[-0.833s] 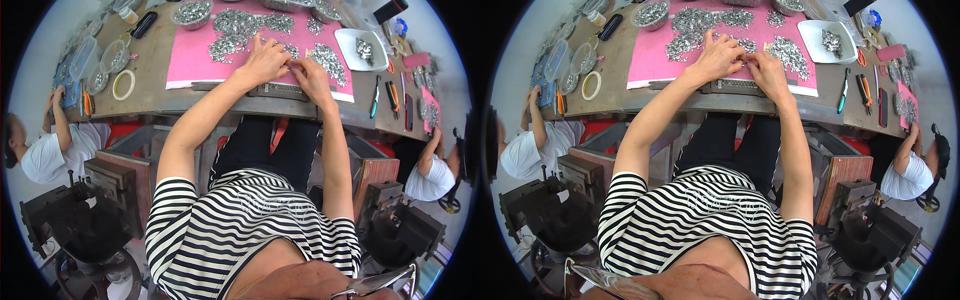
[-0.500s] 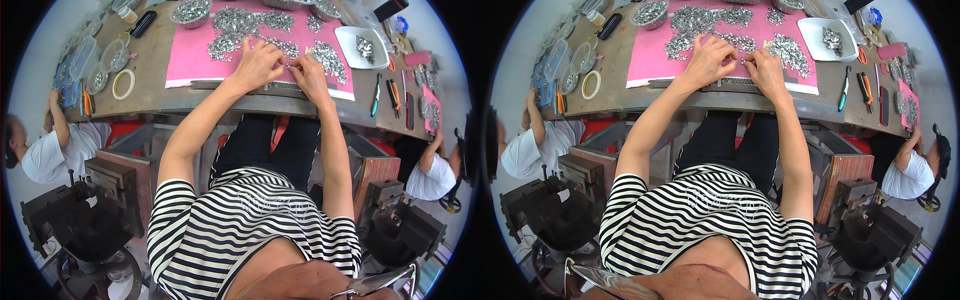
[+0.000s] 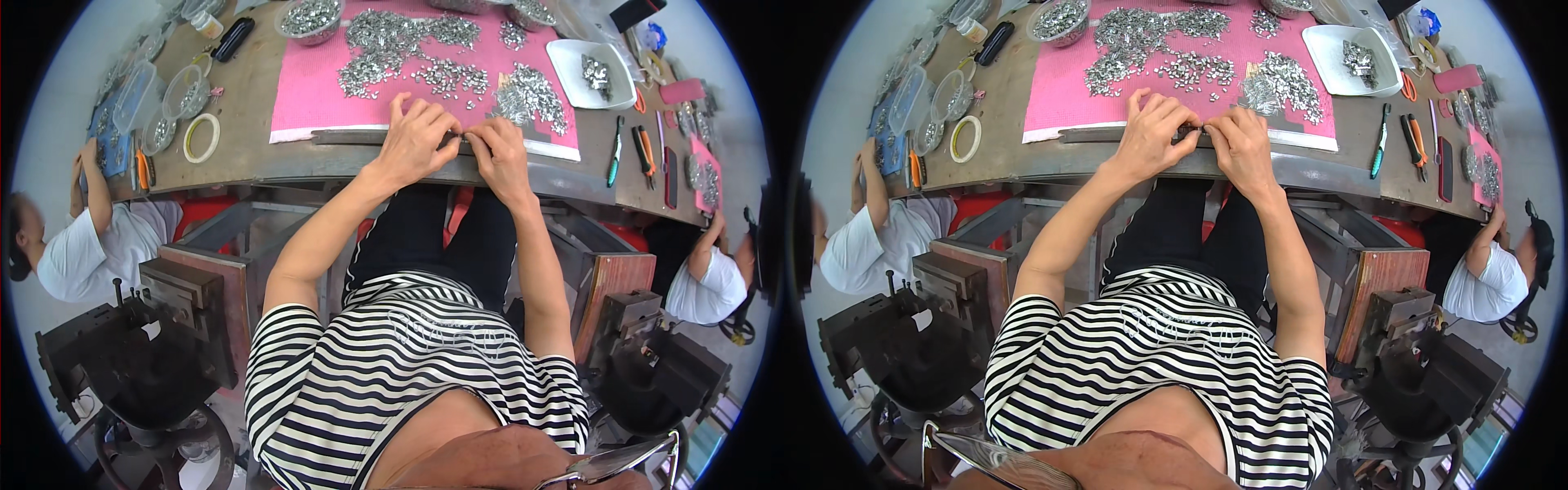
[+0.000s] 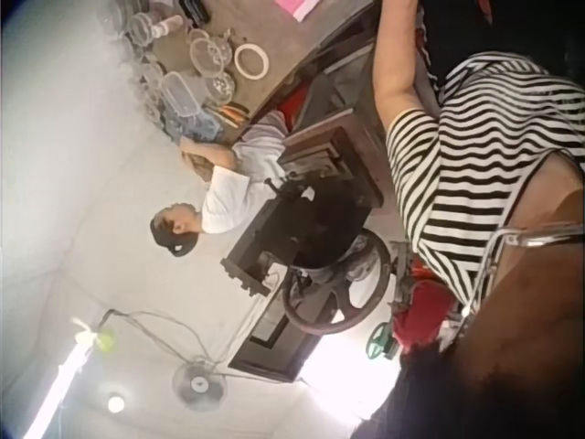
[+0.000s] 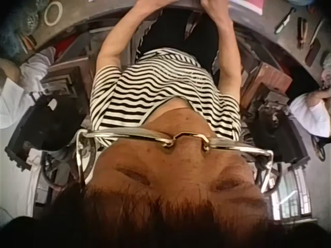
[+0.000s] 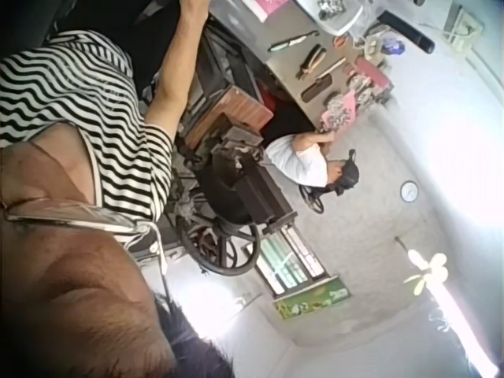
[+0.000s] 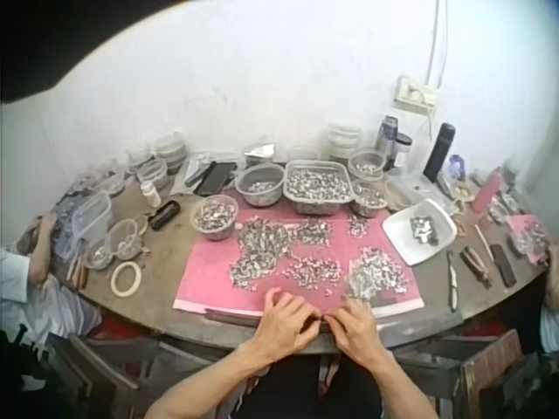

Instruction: The person arranges small metal pieces into a slotted metal holder by hand, inserts the holder into a manual press machine, and turns the wheel to press the components.

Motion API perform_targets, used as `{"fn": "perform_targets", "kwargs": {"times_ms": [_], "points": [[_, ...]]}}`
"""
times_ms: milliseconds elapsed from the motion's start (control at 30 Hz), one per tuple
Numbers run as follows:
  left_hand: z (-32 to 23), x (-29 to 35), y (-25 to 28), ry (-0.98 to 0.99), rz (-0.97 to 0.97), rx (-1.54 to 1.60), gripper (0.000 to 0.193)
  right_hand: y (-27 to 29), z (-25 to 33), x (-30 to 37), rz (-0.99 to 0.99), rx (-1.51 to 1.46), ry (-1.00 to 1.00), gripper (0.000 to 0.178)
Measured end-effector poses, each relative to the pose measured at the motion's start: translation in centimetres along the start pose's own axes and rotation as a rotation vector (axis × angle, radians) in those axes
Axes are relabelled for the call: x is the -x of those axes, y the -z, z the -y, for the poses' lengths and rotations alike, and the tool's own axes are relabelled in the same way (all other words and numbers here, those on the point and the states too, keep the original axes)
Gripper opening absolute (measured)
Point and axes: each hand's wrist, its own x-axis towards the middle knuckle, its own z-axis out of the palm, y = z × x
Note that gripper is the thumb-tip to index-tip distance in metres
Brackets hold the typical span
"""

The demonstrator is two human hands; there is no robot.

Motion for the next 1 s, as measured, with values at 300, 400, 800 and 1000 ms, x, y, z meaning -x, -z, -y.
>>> {"fn": "perform_targets", "kwargs": {"times_ms": [300,400,800,1000], "points": [[0.3,0.2,0.4,-0.016,0.005,0.052,0.015,-0.2,-2.4,-2.4,0.024,0.049,-0.14,0.008],[0.1,0.2,0.5,-0.001,0.027,0.03,0.014,-1.1,-3.6,-3.4,0.054,0.126,-0.151,0.006],[-0.1,0.4,0.2,-0.022,-0.027,0.024,0.013,0.8,-2.5,-2.6,0.072,0.112,-0.023,0.008],[-0.3,0.8,-0.3,-0.005,-0.072,-0.01,0.014,1.6,-0.2,-0.8,0.098,0.139,0.181,0.015]]}}
